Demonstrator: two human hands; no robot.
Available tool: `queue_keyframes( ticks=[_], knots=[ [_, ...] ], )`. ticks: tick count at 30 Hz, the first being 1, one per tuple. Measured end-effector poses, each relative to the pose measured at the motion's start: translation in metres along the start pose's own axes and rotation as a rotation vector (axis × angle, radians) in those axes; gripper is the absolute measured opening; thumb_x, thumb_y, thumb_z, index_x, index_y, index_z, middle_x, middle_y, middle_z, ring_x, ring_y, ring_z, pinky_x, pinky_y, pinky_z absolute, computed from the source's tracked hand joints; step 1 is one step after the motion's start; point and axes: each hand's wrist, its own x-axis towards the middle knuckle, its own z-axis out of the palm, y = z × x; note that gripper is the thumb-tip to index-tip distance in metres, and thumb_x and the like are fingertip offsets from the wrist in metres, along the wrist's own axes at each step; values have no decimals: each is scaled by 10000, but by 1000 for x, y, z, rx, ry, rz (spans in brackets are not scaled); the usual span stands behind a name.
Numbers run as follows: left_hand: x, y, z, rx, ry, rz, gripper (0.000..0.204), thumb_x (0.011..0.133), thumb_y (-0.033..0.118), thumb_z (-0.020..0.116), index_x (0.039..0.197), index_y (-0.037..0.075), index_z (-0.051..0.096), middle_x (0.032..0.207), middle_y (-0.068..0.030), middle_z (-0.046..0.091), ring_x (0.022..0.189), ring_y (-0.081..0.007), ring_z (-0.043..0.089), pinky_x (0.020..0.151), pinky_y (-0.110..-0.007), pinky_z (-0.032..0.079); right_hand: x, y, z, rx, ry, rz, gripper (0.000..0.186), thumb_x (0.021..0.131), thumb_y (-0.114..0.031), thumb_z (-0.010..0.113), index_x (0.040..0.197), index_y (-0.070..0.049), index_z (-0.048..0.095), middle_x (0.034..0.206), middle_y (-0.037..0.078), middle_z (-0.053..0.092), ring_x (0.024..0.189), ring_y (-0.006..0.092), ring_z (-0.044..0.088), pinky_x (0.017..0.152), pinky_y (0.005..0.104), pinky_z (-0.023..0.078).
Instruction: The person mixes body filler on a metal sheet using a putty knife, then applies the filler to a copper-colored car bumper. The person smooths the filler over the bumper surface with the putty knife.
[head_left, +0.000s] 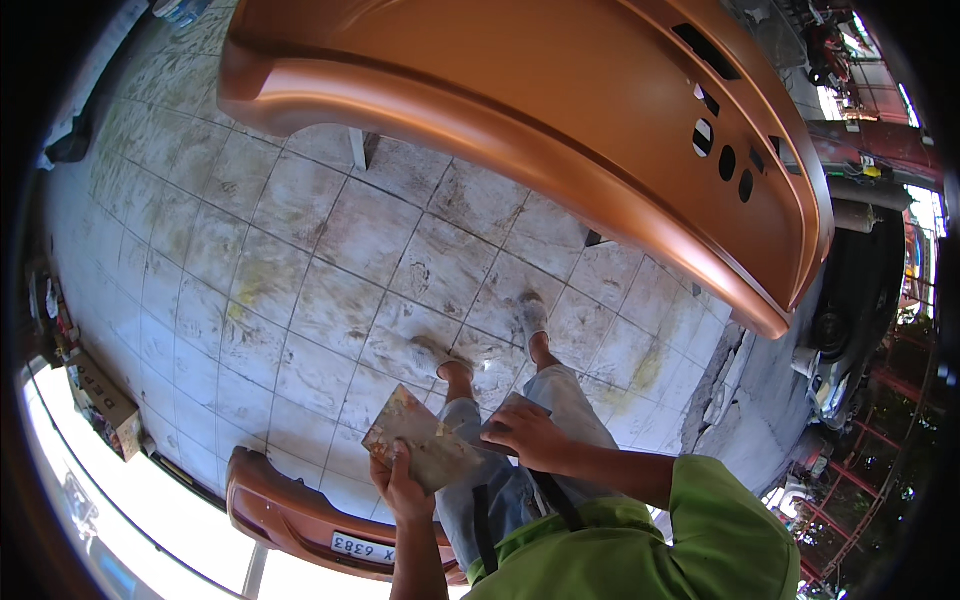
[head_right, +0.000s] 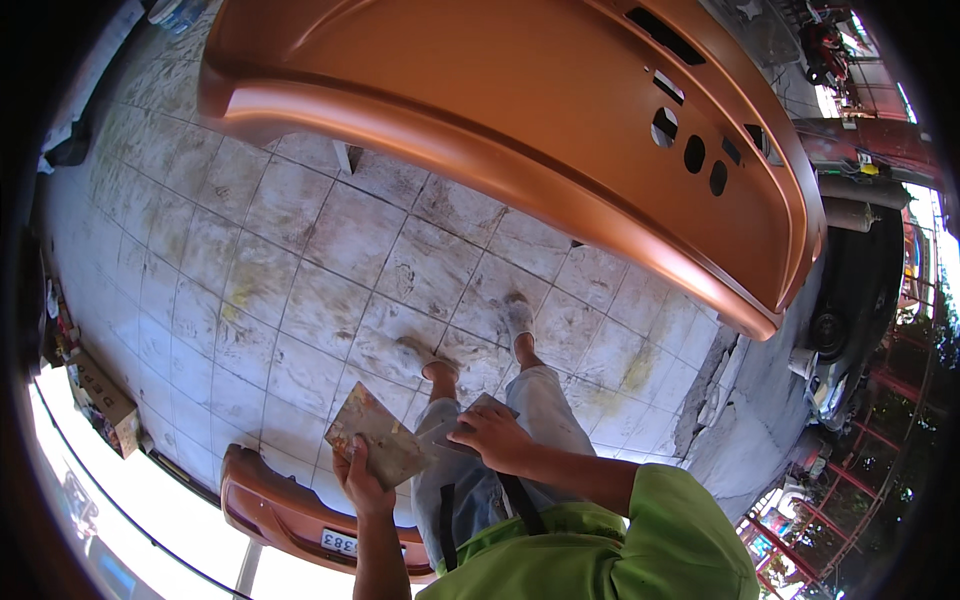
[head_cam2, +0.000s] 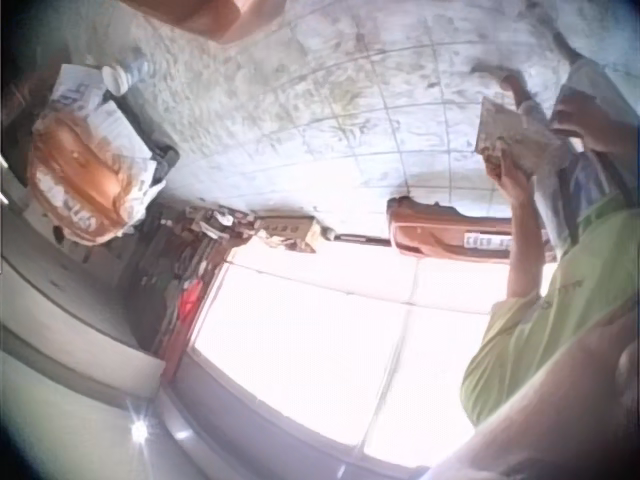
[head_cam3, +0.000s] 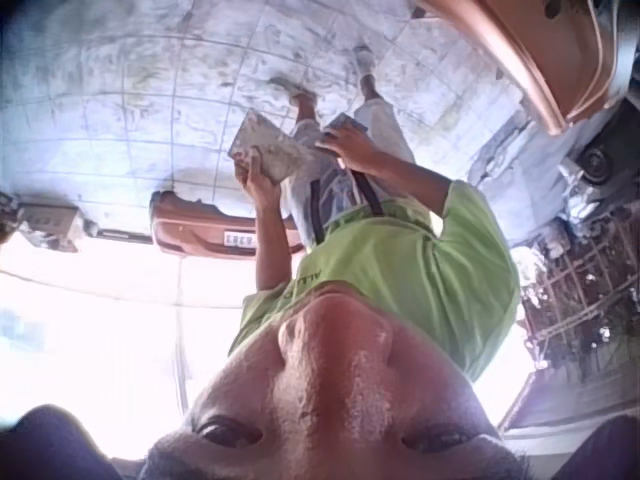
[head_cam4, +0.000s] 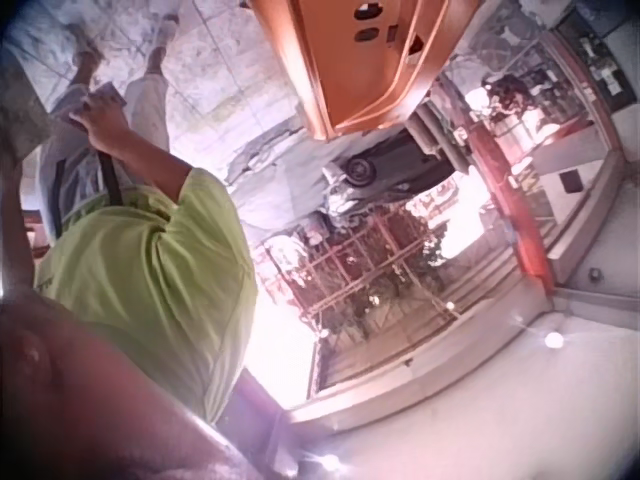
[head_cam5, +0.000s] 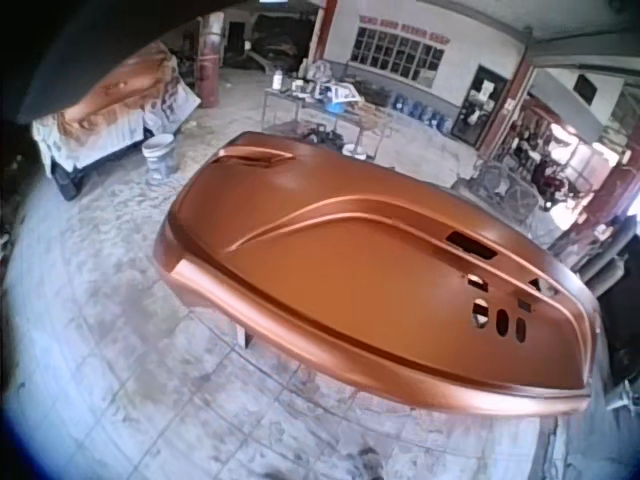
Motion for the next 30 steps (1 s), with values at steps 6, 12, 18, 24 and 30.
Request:
queue_keyframes(
  ticks=[6, 12, 18, 24, 30],
  knots=[
    [21, 4, -43, 181, 95, -40, 278, 1060, 138, 533, 1249, -32, 647, 1136, -105, 691, 995, -161, 650, 840, -300, 532, 15, -94, -48, 42, 187, -324, 549, 760, -7, 737, 1271, -207, 716, 1399, 33, 580, 1303, 285, 543, 1097, 502, 417],
    [-13, 49, -73, 148, -28, -212, 238, 1018, 86, 574, 1196, -39, 670, 1063, -101, 716, 914, -156, 656, 837, -296, 533, 52, -69, -37, -150, 108, 196, 612, 748, 60, 666, 1313, -171, 708, 1294, 59, 640, 1161, 307, 603, 985, 489, 470],
    [-12, 85, -99, -8, 80, 5, 252, 1012, 63, 562, 1232, -34, 638, 1111, -106, 706, 966, -187, 676, 857, -325, 551, 46, -217, -86, -48, 98, -442, 694, 702, -28, 749, 1374, -180, 669, 1368, 30, 607, 1254, 262, 565, 1050, 454, 448],
    [-40, 184, -97, -105, -49, -156, 200, 1045, 94, 552, 1200, -5, 630, 1043, -84, 696, 899, -192, 678, 815, -337, 560, 117, -214, -122, -546, -91, 40, 506, 873, -133, 626, 1372, -202, 680, 1318, 44, 633, 1165, 319, 557, 957, 520, 429],
    [33, 240, -123, -587, -144, -274, 222, 1100, 297, 548, 1029, 98, 616, 767, -16, 612, 450, -119, 440, 337, -240, 291, 162, -275, -167, 53, 299, -531, 722, 746, 49, 632, 1444, -134, 612, 1388, 86, 618, 1180, 339, 576, 1012, 475, 457]
  ],
)
